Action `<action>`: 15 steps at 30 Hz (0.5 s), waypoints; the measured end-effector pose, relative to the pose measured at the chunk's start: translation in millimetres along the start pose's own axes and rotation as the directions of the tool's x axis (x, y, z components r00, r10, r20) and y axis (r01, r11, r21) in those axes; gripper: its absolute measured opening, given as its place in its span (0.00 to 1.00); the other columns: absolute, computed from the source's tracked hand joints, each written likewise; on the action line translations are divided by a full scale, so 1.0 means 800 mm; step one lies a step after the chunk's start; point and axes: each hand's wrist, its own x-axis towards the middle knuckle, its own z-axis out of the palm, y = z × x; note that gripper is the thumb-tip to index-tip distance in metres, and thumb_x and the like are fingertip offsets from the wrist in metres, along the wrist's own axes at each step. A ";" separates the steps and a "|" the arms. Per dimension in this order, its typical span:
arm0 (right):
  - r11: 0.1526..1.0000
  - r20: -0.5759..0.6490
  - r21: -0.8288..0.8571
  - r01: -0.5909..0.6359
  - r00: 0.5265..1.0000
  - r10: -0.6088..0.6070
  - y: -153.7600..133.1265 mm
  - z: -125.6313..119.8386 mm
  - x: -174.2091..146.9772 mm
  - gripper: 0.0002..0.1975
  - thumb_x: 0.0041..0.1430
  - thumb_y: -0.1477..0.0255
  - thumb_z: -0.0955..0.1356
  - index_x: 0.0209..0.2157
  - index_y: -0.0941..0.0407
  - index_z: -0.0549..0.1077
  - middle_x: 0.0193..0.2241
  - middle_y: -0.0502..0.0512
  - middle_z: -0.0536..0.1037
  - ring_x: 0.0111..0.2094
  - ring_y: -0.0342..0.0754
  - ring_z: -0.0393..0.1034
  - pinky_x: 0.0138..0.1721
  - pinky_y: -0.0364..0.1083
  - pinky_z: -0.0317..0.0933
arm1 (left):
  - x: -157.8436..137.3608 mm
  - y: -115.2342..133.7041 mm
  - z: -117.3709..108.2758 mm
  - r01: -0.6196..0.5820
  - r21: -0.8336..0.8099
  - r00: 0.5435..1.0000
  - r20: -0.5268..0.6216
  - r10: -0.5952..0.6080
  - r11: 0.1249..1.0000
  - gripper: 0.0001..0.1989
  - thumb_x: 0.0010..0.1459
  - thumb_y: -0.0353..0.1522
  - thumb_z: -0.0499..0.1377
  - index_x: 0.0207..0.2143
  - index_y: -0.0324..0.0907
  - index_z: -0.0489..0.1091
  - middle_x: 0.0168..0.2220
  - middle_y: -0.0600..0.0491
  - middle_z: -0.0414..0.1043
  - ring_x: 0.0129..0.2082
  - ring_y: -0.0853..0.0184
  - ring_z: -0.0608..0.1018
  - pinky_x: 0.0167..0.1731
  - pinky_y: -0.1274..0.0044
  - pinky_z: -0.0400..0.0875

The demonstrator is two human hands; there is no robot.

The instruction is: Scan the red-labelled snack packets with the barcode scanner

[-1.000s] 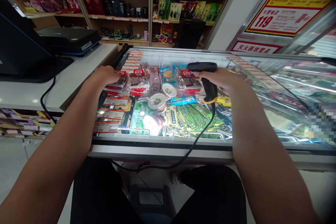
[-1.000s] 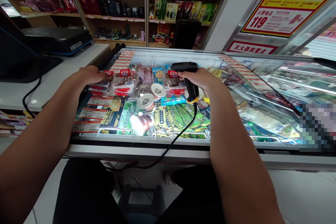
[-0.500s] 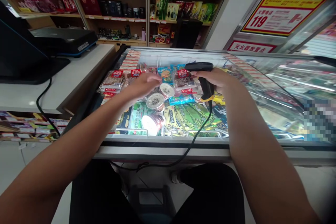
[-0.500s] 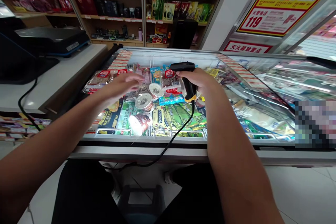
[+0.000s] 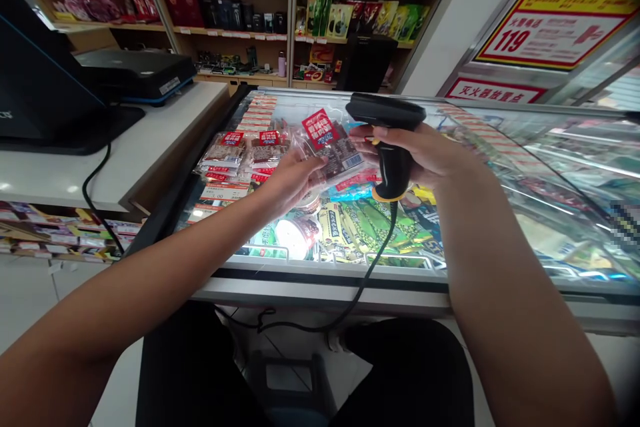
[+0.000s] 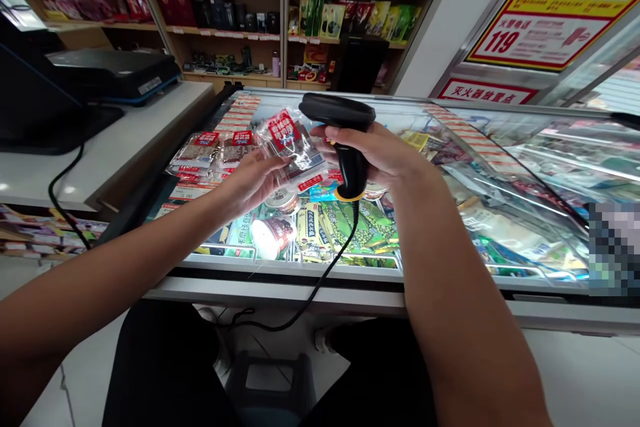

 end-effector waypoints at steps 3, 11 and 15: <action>0.995 -0.061 -0.101 -0.013 0.998 0.006 -0.002 0.011 -0.002 0.20 0.54 0.65 0.78 0.48 0.54 0.79 0.45 0.62 0.83 0.45 0.59 0.80 0.40 0.54 0.77 | 0.007 0.014 -0.010 -0.191 0.162 0.965 -0.150 0.215 0.968 0.08 0.63 0.25 0.60 0.44 0.42 0.73 0.44 0.49 0.80 0.49 0.59 0.82 0.57 0.59 0.73; 0.965 0.016 -0.252 -0.075 0.997 0.082 -0.006 0.031 -0.009 0.11 0.56 0.64 0.76 0.35 0.56 0.77 0.33 0.62 0.81 0.24 0.49 0.74 0.23 0.48 0.68 | 0.022 0.048 -0.040 -0.355 0.476 0.813 -0.268 0.517 0.805 0.11 0.63 0.24 0.58 0.47 0.41 0.72 0.46 0.49 0.78 0.47 0.61 0.81 0.52 0.64 0.75; 0.971 0.047 -0.226 -0.079 0.995 0.092 -0.007 0.038 -0.013 0.11 0.56 0.65 0.76 0.34 0.57 0.77 0.32 0.61 0.80 0.23 0.47 0.72 0.23 0.47 0.67 | 0.019 0.048 -0.039 -0.336 0.490 0.824 -0.260 0.503 0.804 0.12 0.64 0.26 0.58 0.49 0.42 0.71 0.46 0.49 0.78 0.46 0.60 0.81 0.49 0.64 0.76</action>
